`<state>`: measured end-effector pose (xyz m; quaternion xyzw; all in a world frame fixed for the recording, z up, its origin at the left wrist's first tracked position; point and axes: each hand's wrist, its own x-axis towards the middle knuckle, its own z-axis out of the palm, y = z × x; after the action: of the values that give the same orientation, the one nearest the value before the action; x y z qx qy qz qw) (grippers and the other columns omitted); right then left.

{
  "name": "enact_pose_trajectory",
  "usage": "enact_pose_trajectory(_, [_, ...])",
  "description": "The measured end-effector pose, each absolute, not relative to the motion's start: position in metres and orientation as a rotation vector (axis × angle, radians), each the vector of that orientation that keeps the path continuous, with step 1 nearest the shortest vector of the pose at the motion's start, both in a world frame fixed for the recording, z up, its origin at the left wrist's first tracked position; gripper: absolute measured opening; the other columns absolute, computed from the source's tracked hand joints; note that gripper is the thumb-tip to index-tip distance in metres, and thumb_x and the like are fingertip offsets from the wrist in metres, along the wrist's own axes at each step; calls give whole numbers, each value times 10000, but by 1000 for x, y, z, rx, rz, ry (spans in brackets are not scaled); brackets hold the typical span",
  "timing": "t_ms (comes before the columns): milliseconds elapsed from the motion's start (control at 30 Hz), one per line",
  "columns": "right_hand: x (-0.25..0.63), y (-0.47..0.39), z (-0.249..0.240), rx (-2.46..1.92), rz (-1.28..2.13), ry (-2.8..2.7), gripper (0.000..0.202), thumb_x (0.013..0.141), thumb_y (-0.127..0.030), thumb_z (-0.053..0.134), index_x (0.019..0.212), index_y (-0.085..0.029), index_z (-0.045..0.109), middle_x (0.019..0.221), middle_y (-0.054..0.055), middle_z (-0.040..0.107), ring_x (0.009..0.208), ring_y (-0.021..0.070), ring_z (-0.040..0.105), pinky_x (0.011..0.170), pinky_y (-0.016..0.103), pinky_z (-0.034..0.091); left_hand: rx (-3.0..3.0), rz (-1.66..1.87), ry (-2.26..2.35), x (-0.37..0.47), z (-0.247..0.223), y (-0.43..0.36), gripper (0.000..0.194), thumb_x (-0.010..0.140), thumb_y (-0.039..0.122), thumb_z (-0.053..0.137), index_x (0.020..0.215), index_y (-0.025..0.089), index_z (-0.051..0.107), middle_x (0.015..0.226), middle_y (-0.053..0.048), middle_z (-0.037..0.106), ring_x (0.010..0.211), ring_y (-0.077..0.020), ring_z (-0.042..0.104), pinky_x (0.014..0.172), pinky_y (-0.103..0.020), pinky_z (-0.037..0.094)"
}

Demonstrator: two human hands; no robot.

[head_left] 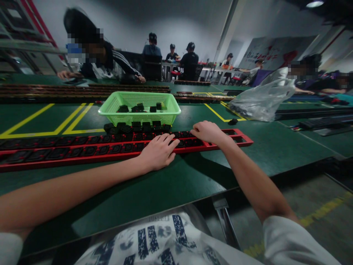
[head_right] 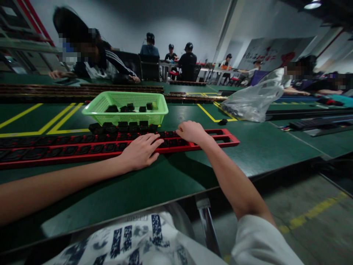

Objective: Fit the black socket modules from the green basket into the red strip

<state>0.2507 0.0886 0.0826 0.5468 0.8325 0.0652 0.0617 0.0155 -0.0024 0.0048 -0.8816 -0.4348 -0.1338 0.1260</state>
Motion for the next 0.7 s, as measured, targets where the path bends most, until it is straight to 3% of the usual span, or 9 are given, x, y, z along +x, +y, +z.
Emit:
enact_pose_trajectory(200, [254, 90, 84, 1642, 135, 2543, 363, 1071, -377, 521, 953, -204, 817, 1041, 123, 822, 947, 279, 739, 703, 330, 388, -2575, -377, -1259, 15, 7, -3, 485, 1065, 306, 590, 1517, 138, 644, 1594, -209, 629, 1446, -381, 607, 1196, -541, 522])
enact_pose_trajectory(300, [252, 90, 85, 1664, 35, 2577, 448, 1097, -414, 489, 864, -192, 800, 946, 108, 807, 839, 238, 705, 664, 324, 352, -2580, -390, -1257, 15, 8, -3, 479, 1063, 305, 595, 1507, 133, 651, 1596, -212, 627, 1448, -387, 607, 1194, -551, 526])
enact_pose_trajectory(433, [248, 88, 87, 1704, -51, 2569, 577, 1132, -454, 428, 745, -186, 762, 849, 104, 781, 775, 221, 676, 663, 315, 361, -2585, -380, -1263, 15, 8, -3, 479, 1069, 314, 593, 1503, 122, 654, 1599, -216, 625, 1452, -396, 606, 1195, -559, 528])
enact_pose_trajectory(700, [250, 87, 89, 1762, -53, 2537, 526, 1081, -397, 497, 674, -192, 760, 791, 113, 772, 780, 244, 692, 693, 325, 395, -2587, -364, -1259, 16, 8, -2, 489, 1072, 322, 587, 1514, 122, 650, 1602, -216, 623, 1449, -401, 606, 1190, -563, 531])
